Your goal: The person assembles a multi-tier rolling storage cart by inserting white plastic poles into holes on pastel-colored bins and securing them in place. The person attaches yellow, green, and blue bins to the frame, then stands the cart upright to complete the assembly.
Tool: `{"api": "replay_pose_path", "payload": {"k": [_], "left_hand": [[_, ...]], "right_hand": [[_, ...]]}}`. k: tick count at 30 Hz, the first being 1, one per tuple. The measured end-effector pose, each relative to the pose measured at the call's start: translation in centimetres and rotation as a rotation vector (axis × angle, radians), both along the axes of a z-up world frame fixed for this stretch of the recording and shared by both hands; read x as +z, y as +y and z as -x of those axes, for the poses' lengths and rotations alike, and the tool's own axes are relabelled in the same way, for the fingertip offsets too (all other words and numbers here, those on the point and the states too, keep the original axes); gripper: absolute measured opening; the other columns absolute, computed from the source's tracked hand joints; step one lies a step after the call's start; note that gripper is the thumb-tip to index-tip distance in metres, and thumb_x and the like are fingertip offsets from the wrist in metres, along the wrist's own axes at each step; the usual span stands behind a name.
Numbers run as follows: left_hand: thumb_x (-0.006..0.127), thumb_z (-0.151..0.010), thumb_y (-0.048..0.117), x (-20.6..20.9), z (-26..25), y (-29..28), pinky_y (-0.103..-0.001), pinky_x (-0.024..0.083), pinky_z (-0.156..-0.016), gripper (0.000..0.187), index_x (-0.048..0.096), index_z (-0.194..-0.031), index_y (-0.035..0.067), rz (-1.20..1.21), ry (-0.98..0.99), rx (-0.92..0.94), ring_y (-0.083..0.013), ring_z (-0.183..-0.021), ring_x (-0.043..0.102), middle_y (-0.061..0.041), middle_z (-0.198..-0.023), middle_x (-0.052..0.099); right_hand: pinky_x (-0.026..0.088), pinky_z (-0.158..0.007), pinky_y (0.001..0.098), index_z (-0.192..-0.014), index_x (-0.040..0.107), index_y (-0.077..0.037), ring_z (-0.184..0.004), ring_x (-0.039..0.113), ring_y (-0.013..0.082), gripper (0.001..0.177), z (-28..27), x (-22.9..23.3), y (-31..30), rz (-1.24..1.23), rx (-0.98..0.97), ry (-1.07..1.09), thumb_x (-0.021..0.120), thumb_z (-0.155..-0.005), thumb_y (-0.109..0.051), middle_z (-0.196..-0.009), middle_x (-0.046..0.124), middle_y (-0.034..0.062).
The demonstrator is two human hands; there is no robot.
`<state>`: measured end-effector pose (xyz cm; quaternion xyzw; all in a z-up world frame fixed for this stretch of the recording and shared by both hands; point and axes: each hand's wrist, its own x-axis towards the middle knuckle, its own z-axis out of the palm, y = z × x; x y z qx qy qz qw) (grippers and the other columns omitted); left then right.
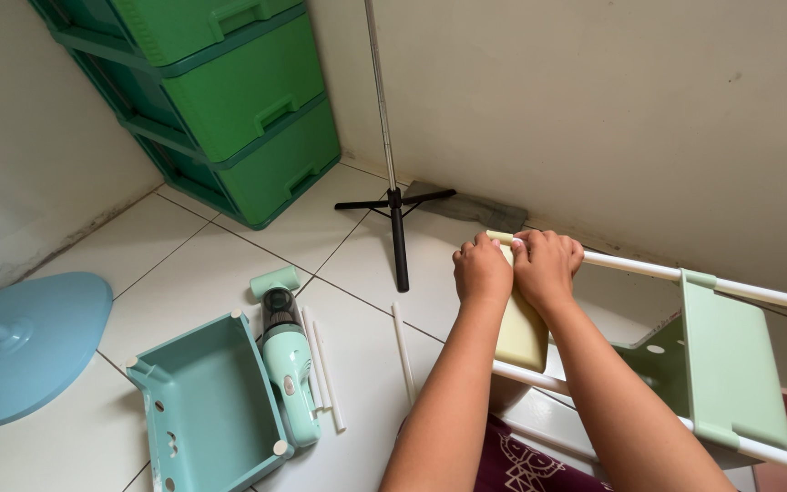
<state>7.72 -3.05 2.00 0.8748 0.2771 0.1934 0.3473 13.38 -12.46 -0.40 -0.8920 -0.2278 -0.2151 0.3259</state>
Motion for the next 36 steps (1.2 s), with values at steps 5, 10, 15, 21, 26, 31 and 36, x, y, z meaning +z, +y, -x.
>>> {"api": "replay_pose_path", "payload": {"k": [5,10,15,21,26,31,36], "left_hand": [[0.049,-0.105,0.028,-0.3,-0.1,0.0,-0.047,0.052,-0.092,0.030,0.062,-0.118,0.005,-0.002,-0.012,0.009,-0.0384,-0.112,0.059,-0.019,-0.118,0.066],[0.050,-0.105,0.028,-0.6,-0.3,0.1,-0.048,0.052,-0.091,0.029,0.063,-0.116,0.004,-0.027,-0.027,0.012,-0.0386,-0.111,0.060,-0.020,-0.115,0.067],[0.052,-0.104,0.028,-1.2,-0.7,0.2,-0.048,0.053,-0.090,0.028,0.064,-0.115,0.004,-0.042,-0.041,0.017,-0.0394,-0.108,0.061,-0.020,-0.112,0.068],[0.052,-0.104,0.028,-1.5,-0.9,0.2,-0.047,0.053,-0.090,0.028,0.064,-0.114,0.004,-0.073,-0.052,0.016,-0.0390,-0.105,0.063,-0.020,-0.109,0.069],[0.051,-0.105,0.028,-1.4,-0.9,0.2,-0.047,0.054,-0.088,0.029,0.064,-0.114,0.004,-0.063,-0.045,0.005,-0.0382,-0.104,0.063,-0.019,-0.107,0.070],[0.051,-0.105,0.029,-1.2,-0.8,0.1,-0.047,0.053,-0.089,0.029,0.064,-0.113,0.004,-0.061,-0.048,0.004,-0.0384,-0.104,0.063,-0.019,-0.108,0.070],[0.051,-0.104,0.029,-1.2,-0.8,0.1,-0.047,0.053,-0.089,0.029,0.063,-0.116,0.005,-0.056,-0.042,0.001,-0.0386,-0.104,0.063,-0.020,-0.108,0.070]], "right_hand": [[0.021,-0.112,0.0477,-0.105,0.076,-0.014,-0.115,0.052,0.0293,0.020,0.1,0.1,0.1,-0.013,-0.002,-0.026,0.062,-0.099,-0.027,-0.105,0.068,0.0081],[0.022,-0.112,0.0474,-0.104,0.076,-0.014,-0.115,0.053,0.0295,0.020,0.4,0.6,0.2,-0.027,-0.012,-0.018,0.061,-0.100,-0.027,-0.104,0.068,0.0080],[0.022,-0.113,0.0475,-0.106,0.076,-0.015,-0.117,0.052,0.0301,0.021,0.4,0.6,0.3,0.005,-0.027,-0.006,0.060,-0.101,-0.028,-0.107,0.068,0.0084],[0.019,-0.115,0.0479,-0.109,0.075,-0.015,-0.119,0.051,0.0301,0.023,0.1,0.3,0.4,0.029,-0.029,0.006,0.059,-0.100,-0.028,-0.110,0.068,0.0082],[0.020,-0.115,0.0469,-0.109,0.075,-0.014,-0.119,0.051,0.0285,0.023,0.1,0.3,0.1,0.003,-0.005,0.007,0.058,-0.101,-0.028,-0.109,0.068,0.0067],[0.020,-0.116,0.0467,-0.109,0.075,-0.014,-0.119,0.052,0.0280,0.023,0.2,0.4,0.1,-0.005,0.001,-0.003,0.058,-0.101,-0.028,-0.109,0.068,0.0061],[0.020,-0.116,0.0466,-0.109,0.075,-0.014,-0.119,0.052,0.0280,0.023,0.3,0.6,0.1,-0.004,-0.003,0.003,0.058,-0.101,-0.028,-0.109,0.069,0.0061]]}}
